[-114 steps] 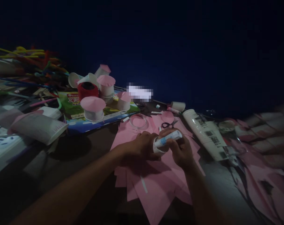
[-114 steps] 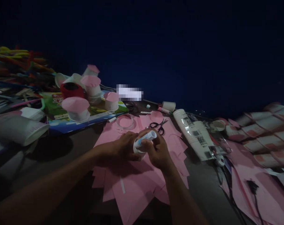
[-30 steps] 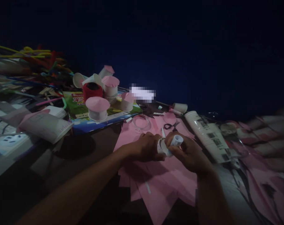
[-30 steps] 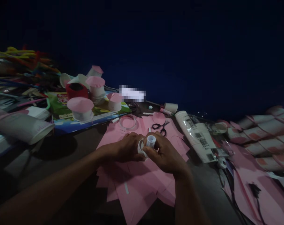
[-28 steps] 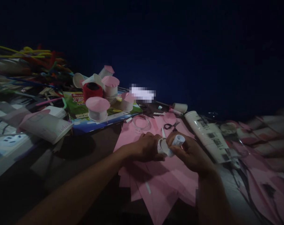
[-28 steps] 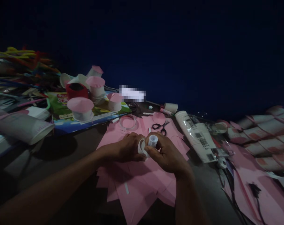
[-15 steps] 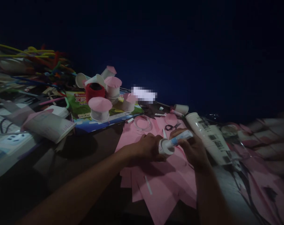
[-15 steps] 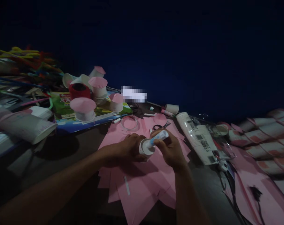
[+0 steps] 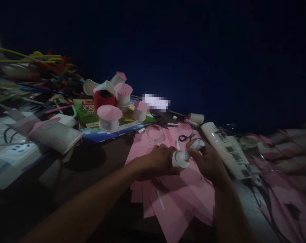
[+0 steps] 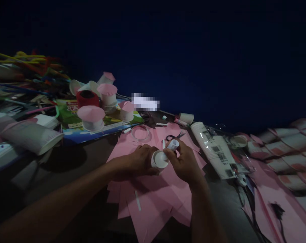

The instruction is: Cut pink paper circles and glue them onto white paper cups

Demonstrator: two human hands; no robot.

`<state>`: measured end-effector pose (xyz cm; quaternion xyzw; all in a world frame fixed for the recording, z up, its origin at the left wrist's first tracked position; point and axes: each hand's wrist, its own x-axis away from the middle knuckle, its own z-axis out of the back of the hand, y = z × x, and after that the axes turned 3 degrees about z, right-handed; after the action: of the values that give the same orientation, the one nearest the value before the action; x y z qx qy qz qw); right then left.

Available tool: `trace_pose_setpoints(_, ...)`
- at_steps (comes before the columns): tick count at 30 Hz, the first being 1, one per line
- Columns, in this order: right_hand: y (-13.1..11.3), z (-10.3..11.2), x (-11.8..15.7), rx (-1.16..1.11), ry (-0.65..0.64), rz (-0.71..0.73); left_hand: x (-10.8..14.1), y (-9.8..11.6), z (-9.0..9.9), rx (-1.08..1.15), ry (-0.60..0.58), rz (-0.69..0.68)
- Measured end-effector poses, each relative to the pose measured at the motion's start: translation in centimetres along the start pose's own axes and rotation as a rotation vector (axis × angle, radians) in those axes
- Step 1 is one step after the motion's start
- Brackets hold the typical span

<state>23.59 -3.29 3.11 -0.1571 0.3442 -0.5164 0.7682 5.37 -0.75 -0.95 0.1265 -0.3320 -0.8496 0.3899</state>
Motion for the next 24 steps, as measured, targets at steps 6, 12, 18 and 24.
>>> trace_pose_setpoints(6,-1.3,-0.9,0.4,-0.182,-0.134,0.004,-1.2,-0.6,-1.2,-0.189,0.029,-0.063)
trace_pose_setpoints(12,-0.8,-1.8,-0.3,-0.021,0.092,0.081,-0.3,0.3,-0.1,-0.087,-0.027,-0.023)
trace_pose_setpoints(18,-0.7,-0.4,0.2,-0.061,-0.045,-0.026,-0.2,0.2,0.0,-0.076,-0.008,-0.019)
trace_pose_setpoints(24,-0.8,-1.0,0.3,-0.1,-0.006,0.03,-0.6,0.0,-0.4,-0.145,0.013,-0.051)
